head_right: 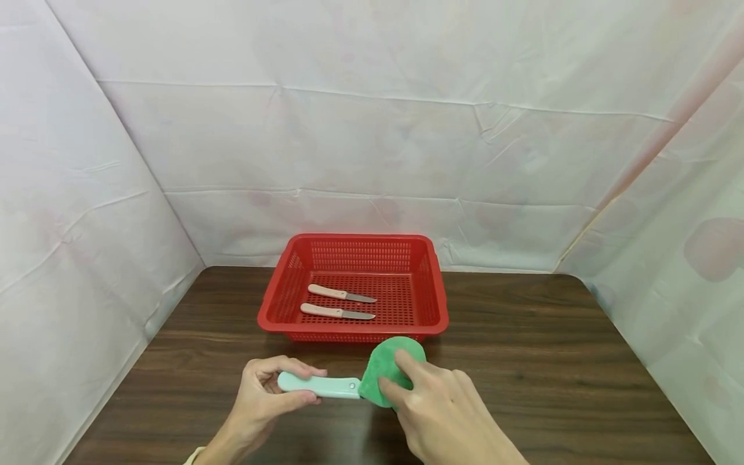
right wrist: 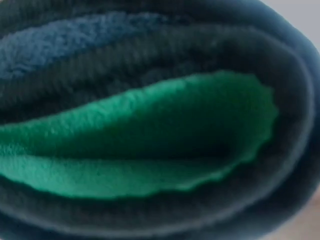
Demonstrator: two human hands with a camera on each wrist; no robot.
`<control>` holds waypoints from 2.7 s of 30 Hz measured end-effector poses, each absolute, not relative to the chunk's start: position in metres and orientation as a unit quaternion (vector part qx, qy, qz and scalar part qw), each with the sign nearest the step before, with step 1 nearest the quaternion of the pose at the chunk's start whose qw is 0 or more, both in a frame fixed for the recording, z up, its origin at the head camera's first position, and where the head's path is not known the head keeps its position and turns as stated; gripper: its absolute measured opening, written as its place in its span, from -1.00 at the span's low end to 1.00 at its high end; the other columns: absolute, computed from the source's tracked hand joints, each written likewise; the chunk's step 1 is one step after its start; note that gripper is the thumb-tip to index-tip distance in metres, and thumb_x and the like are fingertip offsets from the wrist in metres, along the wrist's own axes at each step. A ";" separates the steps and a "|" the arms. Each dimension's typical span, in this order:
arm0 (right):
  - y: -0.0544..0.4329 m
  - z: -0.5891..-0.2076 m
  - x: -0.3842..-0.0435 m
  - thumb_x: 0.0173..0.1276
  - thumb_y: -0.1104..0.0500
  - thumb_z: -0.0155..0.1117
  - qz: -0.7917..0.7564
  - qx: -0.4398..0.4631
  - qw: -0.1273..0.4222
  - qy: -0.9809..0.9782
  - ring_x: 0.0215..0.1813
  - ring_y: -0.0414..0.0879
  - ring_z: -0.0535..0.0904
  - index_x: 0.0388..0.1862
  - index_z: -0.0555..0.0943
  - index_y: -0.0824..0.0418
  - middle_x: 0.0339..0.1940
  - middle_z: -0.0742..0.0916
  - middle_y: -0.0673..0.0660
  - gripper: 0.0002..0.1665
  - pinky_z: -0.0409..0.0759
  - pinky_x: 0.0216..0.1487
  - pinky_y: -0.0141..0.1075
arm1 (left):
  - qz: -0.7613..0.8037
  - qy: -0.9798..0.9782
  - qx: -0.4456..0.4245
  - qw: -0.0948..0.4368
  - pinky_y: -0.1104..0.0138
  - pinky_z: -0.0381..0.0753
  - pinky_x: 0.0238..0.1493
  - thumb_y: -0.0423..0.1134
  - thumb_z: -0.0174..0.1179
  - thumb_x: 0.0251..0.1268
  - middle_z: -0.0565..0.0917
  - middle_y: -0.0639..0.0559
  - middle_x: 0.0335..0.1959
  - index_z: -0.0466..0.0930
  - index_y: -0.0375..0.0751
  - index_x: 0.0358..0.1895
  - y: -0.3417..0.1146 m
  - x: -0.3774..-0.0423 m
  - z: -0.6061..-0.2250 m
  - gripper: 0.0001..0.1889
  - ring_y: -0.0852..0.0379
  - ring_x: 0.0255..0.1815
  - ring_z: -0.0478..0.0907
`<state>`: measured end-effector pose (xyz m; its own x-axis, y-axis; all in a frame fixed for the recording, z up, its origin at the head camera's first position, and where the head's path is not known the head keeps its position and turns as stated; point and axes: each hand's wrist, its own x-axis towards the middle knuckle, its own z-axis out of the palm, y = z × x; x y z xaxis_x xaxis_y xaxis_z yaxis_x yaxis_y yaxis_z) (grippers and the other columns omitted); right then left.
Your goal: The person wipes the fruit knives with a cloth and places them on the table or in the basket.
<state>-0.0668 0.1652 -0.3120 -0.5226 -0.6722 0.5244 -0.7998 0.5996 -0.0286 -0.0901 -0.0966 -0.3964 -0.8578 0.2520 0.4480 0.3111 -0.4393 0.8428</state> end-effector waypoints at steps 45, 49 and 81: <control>0.180 -0.314 -0.071 0.32 0.16 -0.39 0.172 0.441 0.315 -0.823 -0.58 -0.44 -0.07 -0.30 0.72 0.09 -0.39 0.41 -0.06 -0.40 -0.12 -0.64 -0.67 | -0.798 -0.531 -0.285 -0.011 0.03 0.64 -0.38 -0.70 0.24 -0.03 0.68 -0.36 -0.21 0.63 -0.46 -0.21 -0.114 -0.090 -0.401 -0.73 0.01 -0.26 0.67; 0.176 -0.313 -0.072 0.26 0.20 -0.30 0.174 0.449 0.302 -0.823 -0.59 -0.43 -0.02 -0.25 0.72 0.09 -0.37 0.42 -0.04 -0.47 -0.08 -0.63 -0.68 | -0.798 -0.533 -0.282 -0.016 0.03 0.64 -0.38 -0.69 0.24 -0.02 0.68 -0.36 -0.21 0.63 -0.46 -0.21 -0.111 -0.091 -0.400 -0.74 0.01 -0.26 0.66; 0.185 -0.324 -0.067 -0.27 0.37 0.29 0.149 0.429 0.233 -0.860 -0.59 -0.44 0.07 -0.22 0.72 0.04 -0.26 0.48 -0.03 -0.49 0.00 -0.65 -0.70 | -0.806 -0.532 -0.260 0.001 0.13 0.67 -0.34 -0.69 0.22 -0.01 0.68 -0.34 -0.21 0.65 -0.36 -0.21 -0.113 -0.089 -0.397 -0.72 -0.02 -0.26 0.67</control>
<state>-0.0669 0.1847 -0.3241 -0.5232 -0.6692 0.5277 -0.8075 0.5872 -0.0560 -0.0893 -0.1134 -0.3973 -0.8646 0.2747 0.4208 0.2788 -0.4344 0.8565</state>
